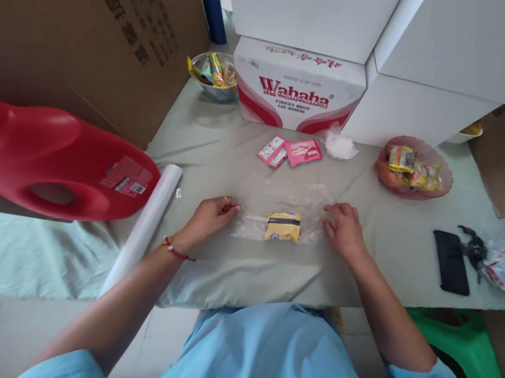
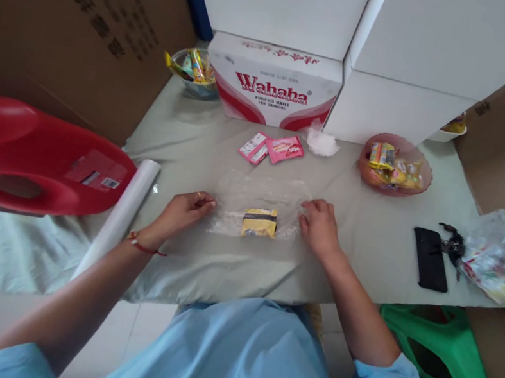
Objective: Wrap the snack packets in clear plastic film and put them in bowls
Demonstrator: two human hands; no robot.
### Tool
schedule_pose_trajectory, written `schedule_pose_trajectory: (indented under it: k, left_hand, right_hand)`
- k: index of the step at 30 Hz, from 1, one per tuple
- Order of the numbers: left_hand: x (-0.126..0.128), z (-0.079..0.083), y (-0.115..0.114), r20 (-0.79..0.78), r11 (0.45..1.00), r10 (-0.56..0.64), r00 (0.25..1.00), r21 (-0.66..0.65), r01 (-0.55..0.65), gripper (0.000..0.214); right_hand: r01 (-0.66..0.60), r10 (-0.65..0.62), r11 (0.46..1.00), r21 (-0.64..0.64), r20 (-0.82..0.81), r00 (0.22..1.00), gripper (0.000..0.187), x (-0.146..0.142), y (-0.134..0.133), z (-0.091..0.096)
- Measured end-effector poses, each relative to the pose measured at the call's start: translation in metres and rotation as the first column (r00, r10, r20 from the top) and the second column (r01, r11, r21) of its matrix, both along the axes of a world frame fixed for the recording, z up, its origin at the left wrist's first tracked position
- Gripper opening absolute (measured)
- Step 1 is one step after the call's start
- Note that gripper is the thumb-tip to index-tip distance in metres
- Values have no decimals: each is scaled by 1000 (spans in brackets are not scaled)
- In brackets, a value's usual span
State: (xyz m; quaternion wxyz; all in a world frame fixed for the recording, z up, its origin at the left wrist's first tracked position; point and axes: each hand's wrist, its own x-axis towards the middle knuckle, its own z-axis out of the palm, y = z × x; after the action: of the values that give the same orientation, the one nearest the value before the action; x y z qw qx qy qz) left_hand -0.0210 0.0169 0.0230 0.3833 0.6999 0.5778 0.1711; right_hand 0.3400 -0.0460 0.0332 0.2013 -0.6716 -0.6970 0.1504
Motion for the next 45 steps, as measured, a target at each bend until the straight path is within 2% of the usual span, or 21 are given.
schedule_pose_trajectory:
  k: [1, 3, 5, 7, 9, 10, 12, 13, 15, 17, 19, 23, 27, 28, 31, 33, 35, 38, 41, 43, 45]
  left_hand:
    - [0, -2, -1, 1, 998, 46, 999, 36, -46, 42]
    - [1, -2, -4, 9, 968, 195, 981, 157, -194, 41]
    - [3, 3, -11, 23, 878, 365, 931, 322, -353, 38]
    - [10, 12, -25, 46, 747, 469, 882, 512, -424, 32]
    - [23, 23, -47, 48, 643, 423, 905, 688, -337, 23]
    - [32, 27, -58, 30, 611, 332, 943, 755, -239, 19]
    - [53, 31, -78, -55, 593, 60, 997, 805, 8, 24]
    - [64, 29, -85, -106, 602, -47, 993, 790, 113, 31]
    - [83, 22, -90, -184, 677, -144, 972, 698, 233, 43]
    - [96, 11, -85, -230, 772, -162, 960, 576, 268, 50]
    - [102, 2, -77, -249, 823, -174, 953, 495, 279, 49]
    - [102, -3, -69, -250, 828, -195, 948, 477, 296, 45]
    - [102, -2, -71, -265, 820, -201, 943, 480, 310, 46]
    - [103, -2, -72, -270, 818, -202, 941, 482, 314, 45]
    - [103, -2, -74, -278, 815, -195, 941, 488, 313, 44]
    - [102, -2, -75, -283, 813, -189, 940, 491, 312, 43]
    - [102, -1, -76, -290, 814, -180, 940, 493, 308, 43]
    - [102, 1, -80, -308, 821, -154, 939, 489, 295, 41]
    - [101, 1, -82, -326, 832, -151, 933, 468, 298, 34]
    - [100, -1, -82, -317, 834, -172, 933, 457, 309, 31]
    - [97, -5, -80, -273, 833, -199, 941, 459, 310, 32]
  right_hand:
    - [-17, 15, 996, 93, 13, 1000, 30, -6, -3, 5]
    - [-149, 158, 967, 208, -26, 987, 29, -22, -8, 13]
    - [-326, 347, 916, 233, -54, 936, 28, -38, -9, 14]
    - [-426, 441, 886, 182, -49, 896, 27, -52, -5, 8]
    - [-431, 438, 896, 104, -58, 897, 27, -60, -1, -3]
    - [-419, 424, 905, 73, -75, 903, 27, -62, 1, -7]
    - [-396, 396, 918, 29, -124, 910, 30, -62, 1, -13]
    - [-390, 387, 921, 13, -149, 910, 30, -61, 1, -13]
    - [-400, 387, 916, -24, -209, 898, 31, -56, 2, -10]
    - [-436, 407, 898, -65, -258, 876, 29, -48, 8, -4]
    - [-435, 409, 897, -79, -228, 884, 28, -41, 23, 3]
    - [-332, 334, 942, -39, 34, 942, 35, -42, 69, 7]
    - [-191, 225, 967, -169, 211, 951, 66, -62, 106, 1]
    - [-159, 205, 963, -216, 207, 957, 63, -66, 111, 0]
    - [-160, 212, 928, -336, 125, 969, 28, -70, 119, 3]
    - [-213, 242, 912, -350, 41, 969, 17, -67, 117, 10]
    - [-301, 292, 909, -288, -77, 953, 17, -62, 107, 19]
    - [-496, 464, 856, -146, -207, 861, 24, -60, 77, 26]
    - [-582, 574, 804, -124, -94, 813, 35, -62, 39, 19]
    - [-571, 573, 812, -121, -17, 819, 43, -64, 19, 7]
    - [-577, 577, 813, -78, -32, 816, 51, -64, 6, -7]
